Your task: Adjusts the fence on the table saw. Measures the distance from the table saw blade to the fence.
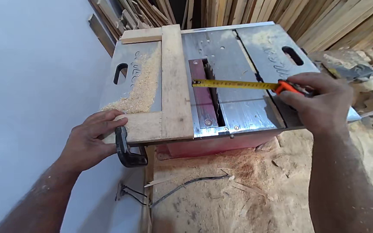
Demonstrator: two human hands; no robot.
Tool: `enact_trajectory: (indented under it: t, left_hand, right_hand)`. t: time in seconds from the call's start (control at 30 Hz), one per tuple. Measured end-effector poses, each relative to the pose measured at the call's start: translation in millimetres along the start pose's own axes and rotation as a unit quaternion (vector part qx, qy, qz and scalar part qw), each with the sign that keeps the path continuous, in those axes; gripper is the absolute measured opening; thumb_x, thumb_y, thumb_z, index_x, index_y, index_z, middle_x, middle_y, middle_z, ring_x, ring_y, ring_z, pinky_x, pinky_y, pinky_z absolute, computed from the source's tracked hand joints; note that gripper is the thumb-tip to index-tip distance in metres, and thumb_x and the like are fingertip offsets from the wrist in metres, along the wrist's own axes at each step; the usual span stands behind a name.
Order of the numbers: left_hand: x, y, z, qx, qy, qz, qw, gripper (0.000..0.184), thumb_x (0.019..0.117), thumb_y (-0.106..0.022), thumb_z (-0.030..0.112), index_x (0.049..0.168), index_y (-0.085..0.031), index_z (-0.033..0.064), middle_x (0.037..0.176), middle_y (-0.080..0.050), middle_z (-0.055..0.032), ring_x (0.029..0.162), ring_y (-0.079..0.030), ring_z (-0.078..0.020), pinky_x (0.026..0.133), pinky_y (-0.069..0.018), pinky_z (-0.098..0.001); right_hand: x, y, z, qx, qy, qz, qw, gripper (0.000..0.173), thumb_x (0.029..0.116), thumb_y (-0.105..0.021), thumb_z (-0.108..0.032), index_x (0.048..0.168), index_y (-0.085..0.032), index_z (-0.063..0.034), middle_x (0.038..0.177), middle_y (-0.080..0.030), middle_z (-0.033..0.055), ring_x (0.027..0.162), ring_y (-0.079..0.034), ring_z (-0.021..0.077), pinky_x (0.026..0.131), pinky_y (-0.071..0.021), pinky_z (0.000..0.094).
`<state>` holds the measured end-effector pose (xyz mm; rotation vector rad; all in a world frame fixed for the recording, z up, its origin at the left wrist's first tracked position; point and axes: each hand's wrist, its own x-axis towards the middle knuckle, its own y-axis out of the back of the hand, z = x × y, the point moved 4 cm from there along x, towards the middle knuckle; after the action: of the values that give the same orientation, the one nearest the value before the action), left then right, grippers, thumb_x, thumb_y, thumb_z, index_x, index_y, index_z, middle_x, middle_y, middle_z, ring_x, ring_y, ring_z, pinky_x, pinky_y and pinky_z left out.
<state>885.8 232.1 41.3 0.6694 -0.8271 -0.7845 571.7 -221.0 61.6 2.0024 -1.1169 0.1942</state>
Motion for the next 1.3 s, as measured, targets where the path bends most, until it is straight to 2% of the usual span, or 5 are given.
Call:
enact_trajectory:
  t: [0.23, 0.5, 0.7, 1.07, 1.3]
  left_hand:
    - [0.4, -1.3, 4.1, -0.009, 0.011, 0.013, 1.000, 0.061, 0.0716, -0.084, 0.045, 0.126, -0.074, 0.0187, 0.143, -0.061, -0.0011, 0.137, -0.053, -0.0199, 0.114, -0.0449, -0.0433]
    - [-3.2, -3.4, -5.7, -0.001, 0.013, 0.024, 1.000, 0.064, 0.0693, -0.084, 0.051, 0.127, -0.074, 0.0259, 0.143, -0.061, 0.0036, 0.135, -0.054, -0.0185, 0.111, -0.0476, -0.0424]
    - [-4.4, -3.3, -8.2, -0.008, 0.011, 0.027, 1.000, 0.063, 0.0681, -0.085, 0.049, 0.126, -0.074, 0.0258, 0.142, -0.062, 0.0027, 0.134, -0.055, -0.0193, 0.111, -0.0485, -0.0424]
    - [-5.8, -4.5, -13.1, -0.022, -0.001, 0.041, 0.999, 0.060, 0.0686, -0.085, 0.051, 0.123, -0.076, 0.0265, 0.141, -0.063, 0.0017, 0.135, -0.055, -0.0222, 0.112, -0.0470, -0.0448]
    - [-8.4, -6.3, -14.7, -0.034, 0.000, 0.035, 0.999, 0.055, 0.0719, -0.083, 0.049, 0.121, -0.077, 0.0237, 0.143, -0.062, 0.0011, 0.137, -0.053, -0.0253, 0.115, -0.0444, -0.0436]
  right_hand:
    - [-16.9, 14.2, 11.8, 0.006, -0.013, 0.011, 1.000, 0.038, 0.0804, -0.079, -0.032, 0.113, -0.076, -0.0138, 0.129, -0.066, 0.0075, 0.115, -0.063, 0.0154, 0.093, -0.0545, 0.0371]
    - [-14.1, 11.1, 12.3, 0.002, -0.020, 0.016, 1.000, 0.035, 0.0795, -0.079, -0.032, 0.111, -0.077, -0.0167, 0.128, -0.066, 0.0051, 0.111, -0.064, 0.0139, 0.087, -0.0559, 0.0359]
    - [-17.4, 7.5, 9.8, -0.016, -0.003, 0.015, 1.000, 0.037, 0.0794, -0.079, -0.034, 0.112, -0.077, -0.0167, 0.127, -0.065, 0.0057, 0.112, -0.063, 0.0146, 0.089, -0.0545, 0.0362]
    - [-23.6, -0.9, 3.5, -0.018, 0.021, 0.018, 0.999, 0.037, 0.0792, -0.080, -0.035, 0.111, -0.078, -0.0166, 0.127, -0.065, 0.0058, 0.108, -0.063, 0.0128, 0.085, -0.0553, 0.0315]
    - [-22.5, -3.0, 1.5, -0.027, 0.034, 0.014, 0.999, 0.037, 0.0802, -0.078, -0.036, 0.111, -0.078, -0.0165, 0.126, -0.065, 0.0067, 0.106, -0.064, 0.0140, 0.083, -0.0554, 0.0336]
